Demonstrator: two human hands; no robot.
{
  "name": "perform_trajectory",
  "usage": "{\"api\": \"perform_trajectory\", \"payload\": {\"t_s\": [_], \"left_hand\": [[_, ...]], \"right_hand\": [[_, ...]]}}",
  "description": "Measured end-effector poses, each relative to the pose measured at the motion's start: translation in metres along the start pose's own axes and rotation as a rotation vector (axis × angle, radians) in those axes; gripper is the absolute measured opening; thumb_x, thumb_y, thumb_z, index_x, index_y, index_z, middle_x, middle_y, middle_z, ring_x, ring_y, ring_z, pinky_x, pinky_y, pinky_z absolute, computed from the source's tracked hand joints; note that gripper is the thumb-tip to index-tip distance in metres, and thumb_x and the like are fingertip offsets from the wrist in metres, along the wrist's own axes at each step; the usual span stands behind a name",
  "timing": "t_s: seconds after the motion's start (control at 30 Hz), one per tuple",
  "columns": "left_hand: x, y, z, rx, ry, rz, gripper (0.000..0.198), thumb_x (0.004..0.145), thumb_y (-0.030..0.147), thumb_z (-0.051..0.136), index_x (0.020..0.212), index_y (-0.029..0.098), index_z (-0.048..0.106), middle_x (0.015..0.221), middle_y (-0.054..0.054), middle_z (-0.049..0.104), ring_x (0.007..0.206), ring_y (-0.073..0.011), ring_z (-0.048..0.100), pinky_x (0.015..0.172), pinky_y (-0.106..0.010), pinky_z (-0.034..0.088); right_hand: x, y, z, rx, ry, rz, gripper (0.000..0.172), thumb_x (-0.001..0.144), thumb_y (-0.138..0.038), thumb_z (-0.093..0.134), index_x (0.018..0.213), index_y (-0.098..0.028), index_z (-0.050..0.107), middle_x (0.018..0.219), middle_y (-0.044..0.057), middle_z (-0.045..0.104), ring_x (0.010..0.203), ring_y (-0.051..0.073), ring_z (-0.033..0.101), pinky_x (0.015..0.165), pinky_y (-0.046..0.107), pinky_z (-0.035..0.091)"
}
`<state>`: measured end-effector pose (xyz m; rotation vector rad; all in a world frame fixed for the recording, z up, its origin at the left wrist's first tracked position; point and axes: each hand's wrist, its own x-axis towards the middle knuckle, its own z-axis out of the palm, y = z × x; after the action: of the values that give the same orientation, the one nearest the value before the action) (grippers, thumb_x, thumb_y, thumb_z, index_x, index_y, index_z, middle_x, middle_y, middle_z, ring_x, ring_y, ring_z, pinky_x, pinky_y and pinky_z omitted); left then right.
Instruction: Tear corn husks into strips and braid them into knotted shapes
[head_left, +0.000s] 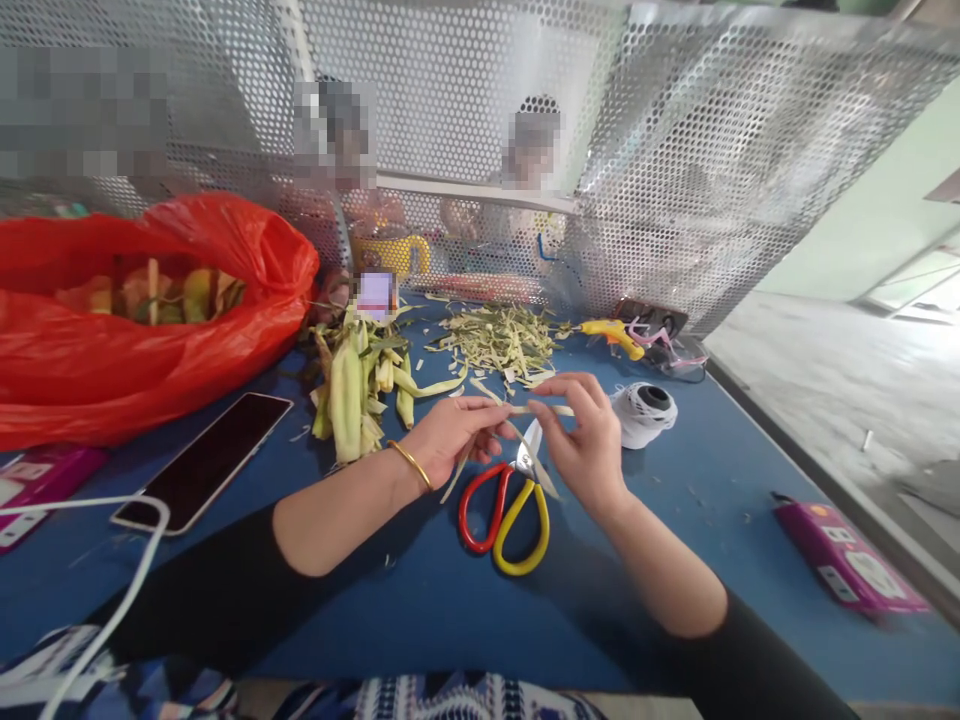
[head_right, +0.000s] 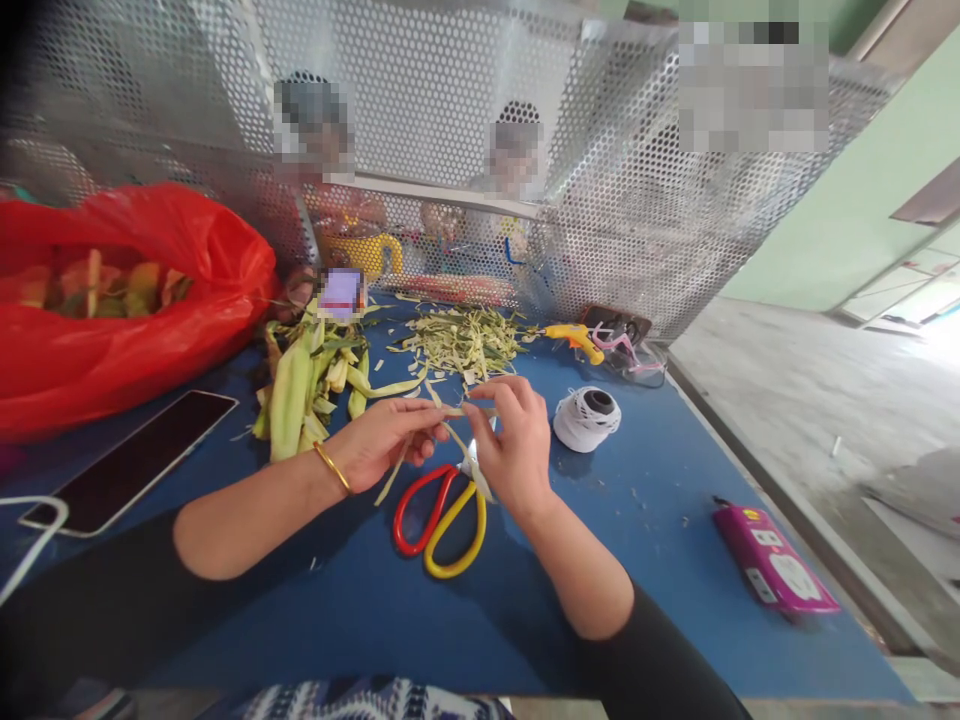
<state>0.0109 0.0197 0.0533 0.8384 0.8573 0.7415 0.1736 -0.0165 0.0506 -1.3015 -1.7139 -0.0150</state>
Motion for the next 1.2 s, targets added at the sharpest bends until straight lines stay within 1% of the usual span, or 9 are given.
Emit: {"api": "perform_trajectory", "payload": {"t_s": [0.07,0.2,0.27,0.43,0.57,0.8,0.97,1.07,1.2], "left_hand": [[-0.001,0.001,0.001,-0.058,0.029,-0.002,0.006,0.081,0.017,0.068,0.077,0.013,0.069,0.061,-0.001,0.065,0.044,-0.0058,0.054,0.043,-0.016,0.04],[-0.001,0.003,0.003,-0.133,0.096,-0.016,0.021,0.089,0.022,0.06,0.071,0.012,0.066,0.062,-0.003,0.065,0.046,-0.0071,0.056,0.045,-0.018,0.044],[0.0,0.003,0.004,-0.135,0.123,-0.008,0.02,0.088,0.021,0.061,0.07,0.012,0.065,0.061,-0.002,0.064,0.045,-0.0069,0.055,0.043,-0.018,0.043],[0.003,-0.001,0.003,-0.115,0.096,0.039,0.01,0.081,0.012,0.067,0.071,0.011,0.066,0.055,0.002,0.059,0.042,-0.005,0.051,0.041,-0.016,0.039],[0.004,-0.002,0.003,-0.107,0.106,0.038,0.01,0.079,0.011,0.067,0.07,0.011,0.066,0.058,0.0,0.063,0.044,-0.0057,0.054,0.043,-0.017,0.041],[0.003,0.0,0.005,0.105,0.137,0.184,0.019,0.079,0.013,0.066,0.06,0.012,0.064,0.051,0.001,0.061,0.038,-0.005,0.048,0.043,-0.018,0.038],[0.004,-0.002,0.006,0.116,0.157,0.214,0.018,0.078,0.015,0.068,0.06,0.012,0.065,0.051,0.0,0.061,0.039,-0.0057,0.048,0.042,-0.019,0.038],[0.005,-0.001,0.004,0.06,0.157,0.189,0.016,0.075,0.018,0.073,0.062,0.012,0.066,0.053,0.0,0.062,0.04,-0.0054,0.048,0.042,-0.018,0.037],[0.002,0.005,0.001,-0.025,0.094,0.104,0.023,0.077,0.032,0.073,0.068,0.012,0.067,0.057,-0.002,0.064,0.043,-0.0074,0.052,0.044,-0.019,0.042]], "right_hand": [[0.001,-0.002,-0.002,-0.038,-0.029,-0.005,0.021,0.091,-0.032,0.053,0.076,-0.022,0.063,0.081,0.005,0.066,0.081,0.02,0.061,0.079,0.036,0.041],[0.001,-0.002,0.003,0.024,-0.286,0.056,0.029,0.091,-0.038,0.055,0.068,-0.021,0.062,0.069,0.002,0.064,0.069,0.016,0.058,0.072,0.031,0.038],[0.001,0.0,0.007,0.123,-0.376,0.122,0.031,0.09,-0.039,0.055,0.066,-0.021,0.059,0.065,0.0,0.062,0.064,0.015,0.055,0.066,0.029,0.038],[-0.002,0.004,0.012,0.244,-0.433,0.279,0.024,0.085,-0.041,0.057,0.074,-0.019,0.06,0.069,-0.001,0.061,0.065,0.013,0.053,0.061,0.025,0.038],[-0.002,0.002,0.011,0.308,-0.527,0.31,0.028,0.087,-0.037,0.051,0.066,-0.019,0.056,0.062,-0.002,0.06,0.06,0.012,0.051,0.059,0.025,0.038],[0.0,-0.001,0.003,0.262,-0.422,0.239,0.029,0.086,-0.031,0.049,0.06,-0.02,0.054,0.056,-0.002,0.054,0.057,0.012,0.048,0.058,0.025,0.036],[0.003,-0.004,-0.002,0.272,-0.399,0.162,0.028,0.083,-0.027,0.051,0.056,-0.019,0.054,0.055,-0.001,0.053,0.058,0.012,0.048,0.058,0.026,0.036],[0.004,-0.004,-0.003,0.304,-0.397,0.212,0.029,0.084,-0.031,0.052,0.058,-0.019,0.056,0.055,-0.001,0.054,0.056,0.012,0.048,0.058,0.026,0.036],[0.006,0.001,0.0,0.399,-0.423,0.376,0.037,0.085,-0.046,0.053,0.063,-0.018,0.063,0.058,0.0,0.06,0.058,0.013,0.053,0.062,0.027,0.04]]}}
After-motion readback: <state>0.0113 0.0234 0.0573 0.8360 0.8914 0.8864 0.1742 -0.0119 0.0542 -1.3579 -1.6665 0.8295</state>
